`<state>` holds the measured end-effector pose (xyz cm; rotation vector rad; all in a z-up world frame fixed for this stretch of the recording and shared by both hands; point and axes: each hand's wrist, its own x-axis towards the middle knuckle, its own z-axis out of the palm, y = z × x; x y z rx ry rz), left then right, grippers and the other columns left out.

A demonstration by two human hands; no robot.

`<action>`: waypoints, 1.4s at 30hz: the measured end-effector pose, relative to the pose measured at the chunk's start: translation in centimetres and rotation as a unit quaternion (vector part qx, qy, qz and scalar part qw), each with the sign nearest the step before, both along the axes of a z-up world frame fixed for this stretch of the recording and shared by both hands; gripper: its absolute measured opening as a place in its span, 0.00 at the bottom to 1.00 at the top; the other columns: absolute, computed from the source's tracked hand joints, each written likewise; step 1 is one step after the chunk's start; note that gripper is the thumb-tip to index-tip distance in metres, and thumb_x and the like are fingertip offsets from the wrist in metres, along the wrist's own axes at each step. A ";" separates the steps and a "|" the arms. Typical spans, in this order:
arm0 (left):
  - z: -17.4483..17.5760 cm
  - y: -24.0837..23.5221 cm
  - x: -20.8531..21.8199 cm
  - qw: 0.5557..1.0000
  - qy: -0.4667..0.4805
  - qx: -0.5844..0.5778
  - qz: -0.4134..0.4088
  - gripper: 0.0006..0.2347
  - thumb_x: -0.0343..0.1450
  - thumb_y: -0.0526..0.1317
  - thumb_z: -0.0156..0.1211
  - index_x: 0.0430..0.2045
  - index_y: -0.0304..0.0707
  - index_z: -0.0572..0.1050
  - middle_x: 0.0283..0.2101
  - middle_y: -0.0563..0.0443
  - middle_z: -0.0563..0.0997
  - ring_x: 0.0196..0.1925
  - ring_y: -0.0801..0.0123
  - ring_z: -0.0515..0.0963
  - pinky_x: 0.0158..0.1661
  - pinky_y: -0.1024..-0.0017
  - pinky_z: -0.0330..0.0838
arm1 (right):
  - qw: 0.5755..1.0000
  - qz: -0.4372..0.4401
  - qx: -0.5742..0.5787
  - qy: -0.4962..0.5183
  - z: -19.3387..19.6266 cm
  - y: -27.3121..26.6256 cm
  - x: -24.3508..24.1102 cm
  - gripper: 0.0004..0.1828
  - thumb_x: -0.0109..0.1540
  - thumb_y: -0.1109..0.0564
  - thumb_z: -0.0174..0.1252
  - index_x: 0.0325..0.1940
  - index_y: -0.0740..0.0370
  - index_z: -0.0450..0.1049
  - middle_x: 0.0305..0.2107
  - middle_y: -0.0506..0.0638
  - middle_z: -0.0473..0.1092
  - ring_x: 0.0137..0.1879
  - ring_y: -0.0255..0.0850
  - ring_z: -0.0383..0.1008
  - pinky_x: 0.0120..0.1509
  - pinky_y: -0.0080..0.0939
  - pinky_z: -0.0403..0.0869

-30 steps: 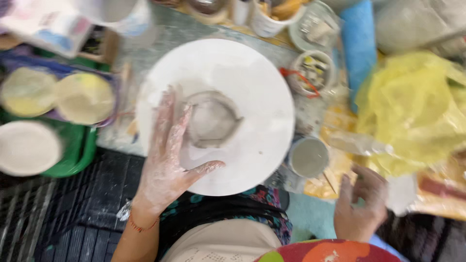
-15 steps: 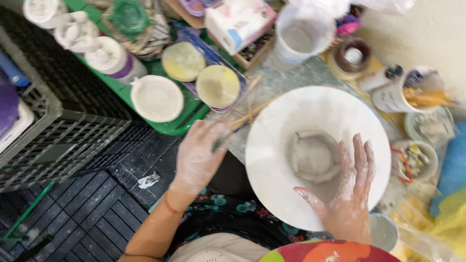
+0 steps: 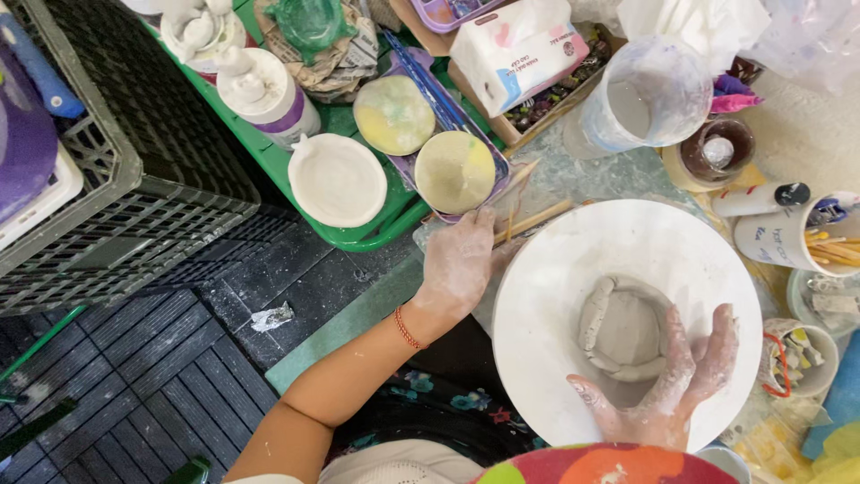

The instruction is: The person shapes clay on a white plate by hand and with a thin tool, rolling coils of clay and attaching them to a central base.

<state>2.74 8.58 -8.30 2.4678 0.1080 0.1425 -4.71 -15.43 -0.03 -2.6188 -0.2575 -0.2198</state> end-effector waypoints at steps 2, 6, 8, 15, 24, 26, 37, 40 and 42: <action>0.0 -0.2 0.2 1.000 -0.007 -0.016 0.007 0.13 0.72 0.46 0.65 0.37 0.34 0.75 0.34 0.41 0.81 0.34 0.48 0.82 0.33 0.56 0.76 | 1.000 0.010 0.000 -0.016 -0.4 -0.3 -0.3 0.65 0.38 0.43 0.77 0.75 0.57 0.55 0.76 0.68 0.39 0.83 0.66 0.38 0.79 0.75 0.55; 1.5 0.7 -0.3 0.989 -0.071 -0.126 0.035 0.08 0.71 0.42 0.64 0.37 0.37 0.79 0.34 0.45 0.82 0.34 0.55 0.83 0.36 0.62 0.78 | 0.999 -0.018 0.036 -0.010 -1.1 -0.6 -1.0 0.54 0.48 0.46 0.74 0.75 0.54 0.59 0.79 0.64 0.41 0.87 0.62 0.36 0.85 0.71 0.57; 2.9 1.4 -0.5 0.978 -0.069 -0.195 0.028 0.07 0.70 0.40 0.66 0.36 0.37 0.80 0.32 0.47 0.81 0.31 0.61 0.81 0.33 0.67 0.75 | 0.999 -0.018 0.020 -0.032 -1.4 -0.7 -1.4 0.50 0.51 0.47 0.73 0.74 0.57 0.59 0.78 0.64 0.43 0.85 0.62 0.39 0.83 0.69 0.58; 10.9 0.8 -2.6 0.942 -0.045 -0.332 -0.030 0.06 0.68 0.34 0.68 0.35 0.37 0.80 0.32 0.53 0.79 0.26 0.72 0.72 0.28 0.75 0.66 | 0.993 -0.003 0.083 -0.081 -2.1 -0.7 -2.2 0.40 0.59 0.50 0.66 0.72 0.62 0.59 0.67 0.62 0.56 0.72 0.53 0.56 0.76 0.62 0.62; 14.1 -5.5 -5.6 0.811 0.203 -0.495 -0.237 0.08 0.69 0.39 0.71 0.36 0.37 0.81 0.25 0.57 0.69 0.25 0.82 0.62 0.26 0.78 0.56 | 0.756 -0.015 0.638 -0.145 -3.8 -1.4 -6.9 0.11 0.68 0.58 0.59 0.51 0.64 0.69 0.35 0.62 0.77 0.40 0.45 0.80 0.40 0.37 0.78; 13.2 -6.4 -5.2 0.786 0.176 -0.528 -0.269 0.07 0.70 0.39 0.70 0.38 0.37 0.82 0.31 0.60 0.73 0.28 0.83 0.63 0.29 0.78 0.59 | 0.743 -0.019 0.660 -0.113 -3.2 -2.5 -7.4 0.07 0.71 0.60 0.58 0.51 0.63 0.68 0.29 0.59 0.75 0.38 0.43 0.77 0.41 0.39 0.77; 12.0 -9.7 -6.1 0.851 0.130 -0.392 -0.324 0.07 0.69 0.39 0.70 0.33 0.35 0.81 0.28 0.52 0.78 0.25 0.70 0.73 0.27 0.72 0.66 | 0.734 -0.128 0.660 -0.095 -3.6 -4.5 -10.0 0.07 0.73 0.56 0.57 0.50 0.62 0.69 0.28 0.53 0.71 0.32 0.41 0.69 0.42 0.43 0.69; 12.2 -10.6 -6.6 0.852 0.142 -0.361 -0.353 0.07 0.69 0.39 0.69 0.32 0.35 0.80 0.31 0.50 0.81 0.29 0.64 0.79 0.30 0.68 0.71 | 0.726 -0.143 0.667 -0.085 -3.7 -4.4 -10.5 0.08 0.74 0.56 0.56 0.50 0.64 0.70 0.28 0.53 0.70 0.32 0.39 0.67 0.39 0.40 0.68; 12.4 -10.9 -6.8 0.854 0.129 -0.333 -0.378 0.07 0.70 0.39 0.69 0.35 0.37 0.79 0.35 0.49 0.81 0.35 0.60 0.80 0.35 0.66 0.73 | 0.776 -0.129 0.613 -0.078 -3.1 -4.3 -10.1 0.11 0.76 0.54 0.54 0.48 0.67 0.71 0.32 0.54 0.70 0.35 0.40 0.67 0.41 0.39 0.68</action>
